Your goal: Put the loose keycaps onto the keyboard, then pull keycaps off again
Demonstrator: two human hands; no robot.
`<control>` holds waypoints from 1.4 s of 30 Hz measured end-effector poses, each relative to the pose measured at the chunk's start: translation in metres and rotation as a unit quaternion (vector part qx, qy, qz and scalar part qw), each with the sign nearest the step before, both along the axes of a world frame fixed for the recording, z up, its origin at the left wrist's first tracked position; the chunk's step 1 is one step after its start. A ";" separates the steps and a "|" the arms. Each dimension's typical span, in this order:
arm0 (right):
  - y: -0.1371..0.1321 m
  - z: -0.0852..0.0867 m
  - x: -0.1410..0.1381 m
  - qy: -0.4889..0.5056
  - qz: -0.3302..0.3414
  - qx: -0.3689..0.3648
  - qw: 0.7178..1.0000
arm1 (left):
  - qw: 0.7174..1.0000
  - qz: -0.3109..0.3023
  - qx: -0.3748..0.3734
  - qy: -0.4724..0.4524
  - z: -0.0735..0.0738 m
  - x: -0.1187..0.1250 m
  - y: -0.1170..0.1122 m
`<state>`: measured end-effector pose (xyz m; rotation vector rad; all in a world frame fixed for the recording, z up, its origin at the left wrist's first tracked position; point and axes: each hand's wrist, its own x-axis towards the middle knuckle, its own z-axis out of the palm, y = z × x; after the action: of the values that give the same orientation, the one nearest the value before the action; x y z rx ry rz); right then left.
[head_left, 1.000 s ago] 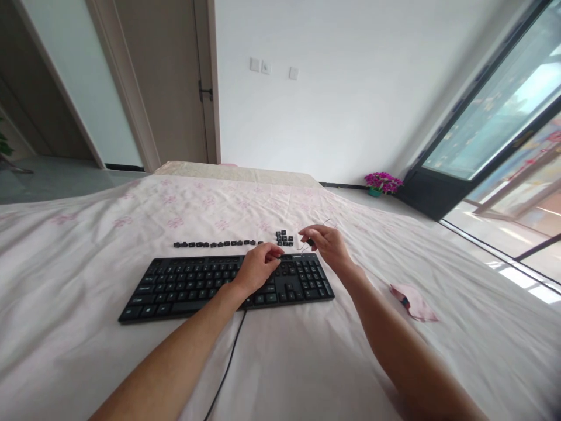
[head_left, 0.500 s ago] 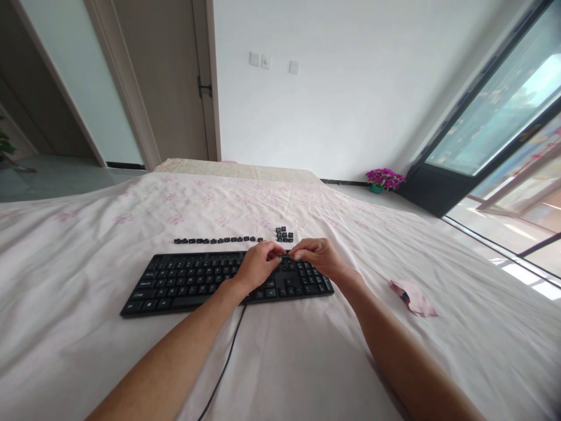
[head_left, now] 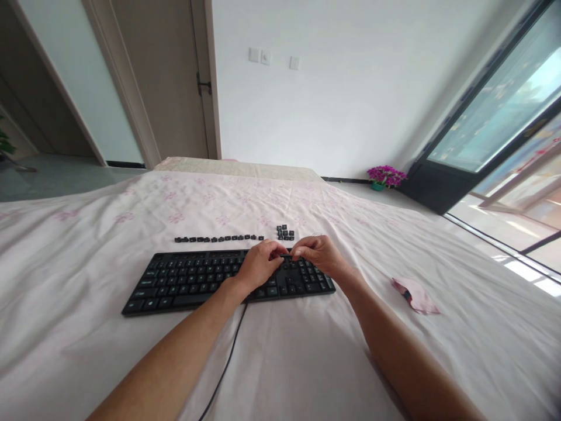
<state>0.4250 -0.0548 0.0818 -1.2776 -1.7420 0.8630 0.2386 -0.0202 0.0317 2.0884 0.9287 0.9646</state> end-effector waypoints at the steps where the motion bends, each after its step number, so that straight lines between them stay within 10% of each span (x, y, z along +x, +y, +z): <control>1: 0.000 0.000 0.000 0.001 -0.007 -0.002 1.000 | 1.000 0.001 0.000 0.004 0.000 0.000 0.000; 19: -0.004 -0.022 -0.016 0.024 -0.039 0.067 0.997 | 0.983 0.055 0.064 0.161 0.000 0.024 -0.008; 42: -0.007 -0.025 -0.027 0.018 -0.178 0.187 0.966 | 0.992 0.036 0.062 0.106 0.007 0.020 -0.017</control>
<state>0.3983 -0.0622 0.0569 -1.2510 -1.4932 0.3287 0.2587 -0.0369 0.0383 2.3108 1.0809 0.8680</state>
